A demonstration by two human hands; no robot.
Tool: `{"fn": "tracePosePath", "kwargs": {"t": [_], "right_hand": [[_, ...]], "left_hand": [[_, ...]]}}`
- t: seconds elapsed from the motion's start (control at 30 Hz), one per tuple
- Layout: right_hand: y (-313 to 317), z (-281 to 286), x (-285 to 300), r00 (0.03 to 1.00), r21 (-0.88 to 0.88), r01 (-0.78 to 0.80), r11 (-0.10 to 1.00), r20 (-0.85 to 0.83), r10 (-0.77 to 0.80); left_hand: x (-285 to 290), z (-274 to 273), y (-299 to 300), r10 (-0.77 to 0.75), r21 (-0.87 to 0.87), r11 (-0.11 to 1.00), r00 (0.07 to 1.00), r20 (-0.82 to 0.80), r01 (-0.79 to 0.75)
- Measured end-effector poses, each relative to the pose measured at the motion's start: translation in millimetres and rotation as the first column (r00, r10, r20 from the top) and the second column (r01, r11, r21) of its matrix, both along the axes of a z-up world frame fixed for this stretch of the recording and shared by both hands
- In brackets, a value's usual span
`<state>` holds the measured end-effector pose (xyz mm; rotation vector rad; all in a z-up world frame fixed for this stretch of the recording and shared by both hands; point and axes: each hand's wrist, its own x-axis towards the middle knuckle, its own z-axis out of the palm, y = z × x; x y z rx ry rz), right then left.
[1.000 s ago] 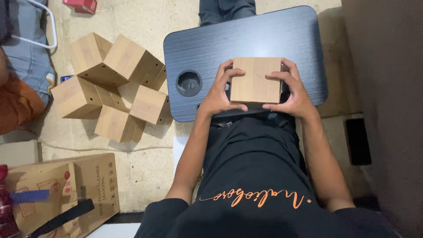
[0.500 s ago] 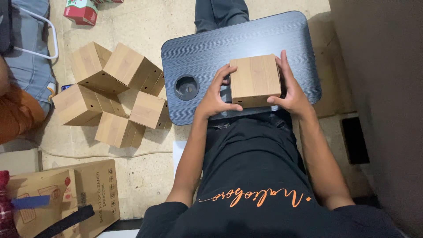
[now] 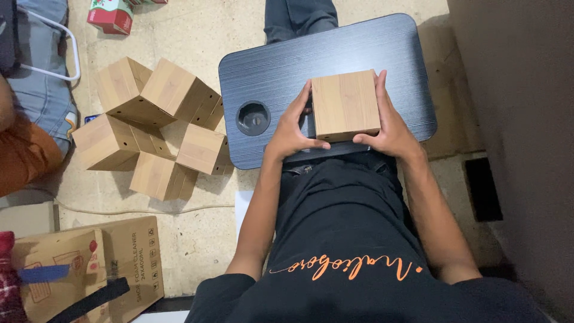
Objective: Folding cardboard sheets into boxes on a lap desk
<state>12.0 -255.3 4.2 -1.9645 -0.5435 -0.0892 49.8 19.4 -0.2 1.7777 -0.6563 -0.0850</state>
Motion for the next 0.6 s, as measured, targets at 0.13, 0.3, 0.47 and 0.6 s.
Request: {"fn": "tracePosePath", "kwargs": {"t": [0.13, 0.3, 0.47, 0.6], "right_hand": [[0, -3, 1, 1.0, 0.026, 0.007, 1.0, -0.011, -0.007], [-4, -7, 3, 1.0, 0.059, -0.014, 0.998, -0.002, 0.014], [-5, -6, 3, 0.998, 0.072, -0.063, 0.995, 0.01, 0.062], [0, -6, 6, 0.993, 0.078, -0.112, 0.991, 0.05, 0.108]], "left_hand": [[3, -4, 0, 0.001, -0.024, 1.0, 1.0, -0.014, -0.001], [3, -8, 1, 0.011, -0.047, 0.999, 1.0, -0.012, -0.012], [4, -11, 4, 0.004, -0.094, 0.996, 0.999, -0.043, -0.008], [4, -12, 5, -0.039, -0.177, 0.984, 0.996, -0.076, 0.025]]}}
